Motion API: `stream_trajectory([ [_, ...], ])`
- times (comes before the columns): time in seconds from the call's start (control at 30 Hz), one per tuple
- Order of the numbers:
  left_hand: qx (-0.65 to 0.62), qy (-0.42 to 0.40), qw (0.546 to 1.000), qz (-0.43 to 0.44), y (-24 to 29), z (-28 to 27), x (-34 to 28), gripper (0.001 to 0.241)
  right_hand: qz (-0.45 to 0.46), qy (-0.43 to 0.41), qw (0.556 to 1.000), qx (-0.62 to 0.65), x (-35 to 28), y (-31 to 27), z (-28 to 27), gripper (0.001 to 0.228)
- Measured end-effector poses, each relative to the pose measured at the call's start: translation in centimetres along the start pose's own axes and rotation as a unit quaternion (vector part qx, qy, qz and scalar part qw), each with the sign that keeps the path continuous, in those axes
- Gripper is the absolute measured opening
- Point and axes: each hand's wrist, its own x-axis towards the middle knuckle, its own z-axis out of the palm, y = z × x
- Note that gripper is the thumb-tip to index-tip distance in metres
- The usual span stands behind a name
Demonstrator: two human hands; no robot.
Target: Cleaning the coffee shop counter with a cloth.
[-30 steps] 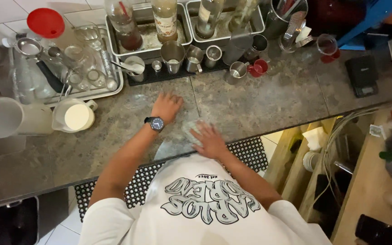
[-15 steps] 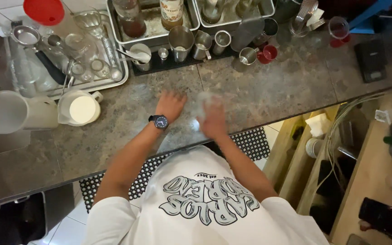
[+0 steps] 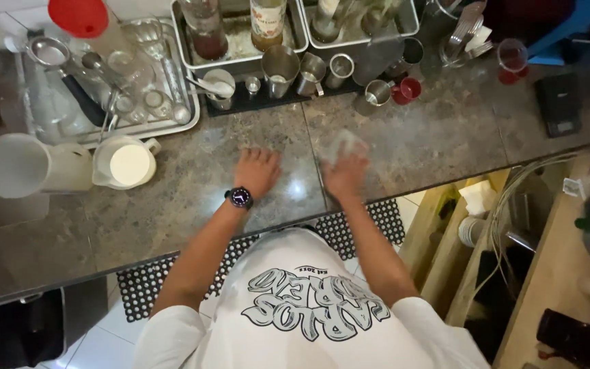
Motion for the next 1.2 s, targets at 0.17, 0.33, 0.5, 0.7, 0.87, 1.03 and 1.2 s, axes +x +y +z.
stream_trajectory([
  [0.17, -0.058, -0.084, 0.994, -0.028, 1.3, 0.1, 1.0, 0.048, -0.013, -0.071, 0.831, 0.552, 0.1, -7.2, 3.1, 0.069],
  [0.33, -0.048, -0.089, 0.994, -0.029, 1.1, 1.4, -0.3, 0.057, -0.038, -0.094, 0.964, 0.246, 0.4, -1.3, -4.6, 0.063],
  [0.5, -0.006, -0.031, 0.996, -0.086, -2.6, 5.2, -4.2, 0.058, 0.123, -0.156, 0.980, 0.028, -1.0, 9.1, -1.9, 0.070],
  [0.7, 0.042, -0.039, 0.979, -0.197, -5.7, 1.1, -4.0, 0.062, 0.101, -0.121, 0.986, 0.052, -1.5, 9.4, -1.7, 0.079],
  [0.87, -0.059, -0.025, 0.991, -0.117, 1.0, 7.1, 0.1, 0.072, 0.113, -0.132, 0.984, 0.027, -1.9, 9.9, -1.2, 0.079],
  [1.03, -0.074, -0.181, 0.980, 0.045, 6.5, 6.0, -3.4, 0.076, 0.126, -0.162, 0.978, 0.032, -1.4, 10.2, -1.7, 0.077],
  [1.2, 0.028, 0.154, 0.985, -0.073, 0.4, 4.5, -9.9, 0.075, 0.138, -0.176, 0.974, 0.020, -1.2, 9.9, -1.6, 0.078],
])
